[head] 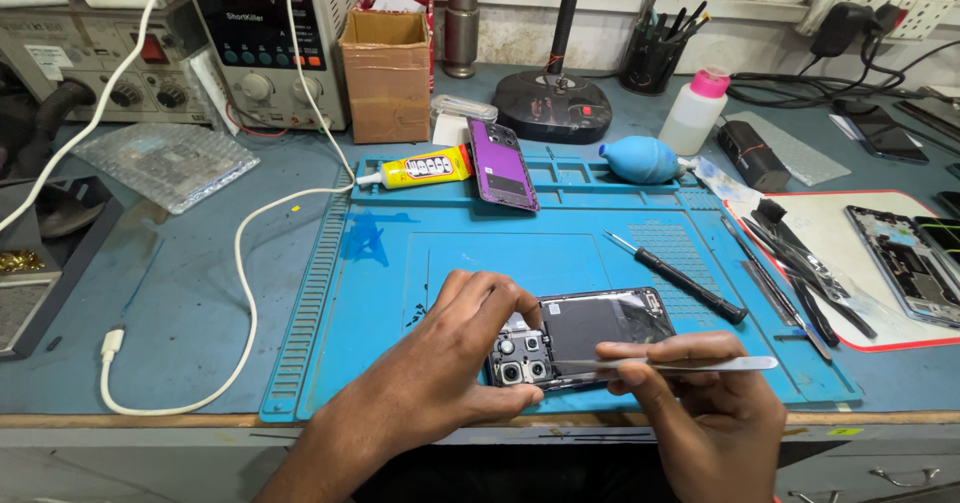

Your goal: The person uses a screwdriver to unscrew screws from the back of a disassembled smartphone lying on a blue repair mat, then sets the screwdriver down and peels a black adhesive film off the phone's rear housing, working the film loose with both hands.

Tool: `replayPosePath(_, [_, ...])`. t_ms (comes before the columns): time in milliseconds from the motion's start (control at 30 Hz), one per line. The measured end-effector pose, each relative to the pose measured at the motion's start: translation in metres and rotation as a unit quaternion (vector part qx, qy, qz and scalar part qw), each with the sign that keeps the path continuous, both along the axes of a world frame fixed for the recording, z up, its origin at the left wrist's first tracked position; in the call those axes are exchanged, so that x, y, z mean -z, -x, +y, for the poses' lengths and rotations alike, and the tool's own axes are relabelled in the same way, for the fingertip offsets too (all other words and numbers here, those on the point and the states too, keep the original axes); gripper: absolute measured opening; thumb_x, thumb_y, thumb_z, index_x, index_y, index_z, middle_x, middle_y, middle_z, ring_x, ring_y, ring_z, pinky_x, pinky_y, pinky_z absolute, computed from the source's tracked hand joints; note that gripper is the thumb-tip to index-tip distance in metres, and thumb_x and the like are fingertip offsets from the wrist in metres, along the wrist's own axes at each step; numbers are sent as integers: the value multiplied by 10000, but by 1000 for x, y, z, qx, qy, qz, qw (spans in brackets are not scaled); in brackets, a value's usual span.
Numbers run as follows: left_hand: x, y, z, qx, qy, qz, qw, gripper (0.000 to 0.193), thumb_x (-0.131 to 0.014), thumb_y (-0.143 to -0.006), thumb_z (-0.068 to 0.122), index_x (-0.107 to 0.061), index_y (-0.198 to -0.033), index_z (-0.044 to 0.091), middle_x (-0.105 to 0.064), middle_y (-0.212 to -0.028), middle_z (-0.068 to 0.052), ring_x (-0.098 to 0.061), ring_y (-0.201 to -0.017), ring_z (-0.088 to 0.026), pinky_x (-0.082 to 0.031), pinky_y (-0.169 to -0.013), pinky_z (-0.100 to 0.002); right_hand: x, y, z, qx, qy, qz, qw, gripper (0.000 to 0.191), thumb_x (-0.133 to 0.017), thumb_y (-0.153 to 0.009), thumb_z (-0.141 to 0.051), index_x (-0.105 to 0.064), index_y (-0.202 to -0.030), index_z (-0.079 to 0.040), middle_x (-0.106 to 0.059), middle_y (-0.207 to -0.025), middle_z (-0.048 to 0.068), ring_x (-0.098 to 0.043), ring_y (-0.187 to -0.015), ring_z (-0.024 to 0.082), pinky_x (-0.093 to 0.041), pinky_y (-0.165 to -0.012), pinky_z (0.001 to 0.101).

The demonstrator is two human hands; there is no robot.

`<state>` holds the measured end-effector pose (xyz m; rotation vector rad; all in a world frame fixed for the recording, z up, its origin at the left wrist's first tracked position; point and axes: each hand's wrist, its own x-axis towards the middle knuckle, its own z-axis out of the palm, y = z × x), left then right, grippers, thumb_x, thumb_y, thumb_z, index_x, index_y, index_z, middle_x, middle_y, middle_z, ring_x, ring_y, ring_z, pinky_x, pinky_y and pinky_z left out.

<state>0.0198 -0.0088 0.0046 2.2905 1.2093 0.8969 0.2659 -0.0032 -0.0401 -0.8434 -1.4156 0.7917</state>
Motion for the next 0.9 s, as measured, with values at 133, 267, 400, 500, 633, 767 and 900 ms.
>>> replayPosePath(133, [0, 1, 1, 7, -10, -3, 1000, 582, -849, -748, 283, -540, -1197, 79, -582, -1200, -100, -504, -1204, -312, -484, -986, -425, 9, -2, 0, 19, 8, -15, 1000, 206, -747, -848, 19, -598, -991, 23, -801, -999, 244, -778, -884, 249, -645, -754, 338])
replayPosePath(267, [0, 3, 2, 1, 8, -3, 1000, 576, -840, -762, 315, -551, -1201, 80, -602, -1167, -107, -528, -1165, -303, -484, -966, -420, 23, 1, -8, 18, -56, -1, 998, 179, -735, -871, 13, -611, -1000, 8, -789, -1010, 230, -794, -988, 255, -667, -863, 361])
replayPosePath(400, [-1, 2, 1, -8, 16, 3, 1000, 561, -836, -753, 317, -565, -1187, 88, -616, -1142, -107, -539, -1131, -297, -483, -949, -423, 41, 1, -17, 54, -94, -9, 994, 142, -754, -866, 26, -669, -978, 4, -796, -985, 235, -800, -1003, 271, -653, -906, 384])
replayPosePath(500, [-2, 2, 1, -9, 17, 3, 1000, 564, -838, -750, 319, -567, -1188, 90, -620, -1138, -108, -542, -1118, -297, -482, -944, -426, 49, -3, -17, 55, -107, -32, 992, 155, -759, -854, 21, -692, -991, -3, -796, -1010, 228, -795, -1034, 279, -642, -945, 402])
replayPosePath(633, [-3, 2, 1, -13, 21, 5, 1000, 566, -839, -752, 328, -565, -1186, 91, -622, -1130, -109, -547, -1111, -293, -484, -943, -423, 45, 0, -17, 76, -184, -96, 975, 139, -755, -886, -22, -697, -1012, -23, -789, -1021, 171, -771, -1102, 259, -600, -1059, 401])
replayPosePath(767, [-3, 2, 1, -16, 18, 6, 1000, 573, -842, -747, 327, -568, -1189, 87, -621, -1127, -113, -552, -1114, -292, -484, -946, -423, 15, 1, -16, 83, -20, -116, 990, 117, -781, -845, -51, -758, -948, 1, -814, -934, 148, -786, -898, 190, -619, -841, 310])
replayPosePath(900, [-4, 3, 0, -25, 40, 8, 999, 579, -840, -747, 328, -568, -1200, 90, -620, -1121, -115, -557, -1104, -285, -492, -938, -416, -22, -8, 7, 5, 94, -176, 980, 128, -775, -842, -78, -803, -929, 11, -807, -864, 117, -759, -788, 150, -613, -706, 288])
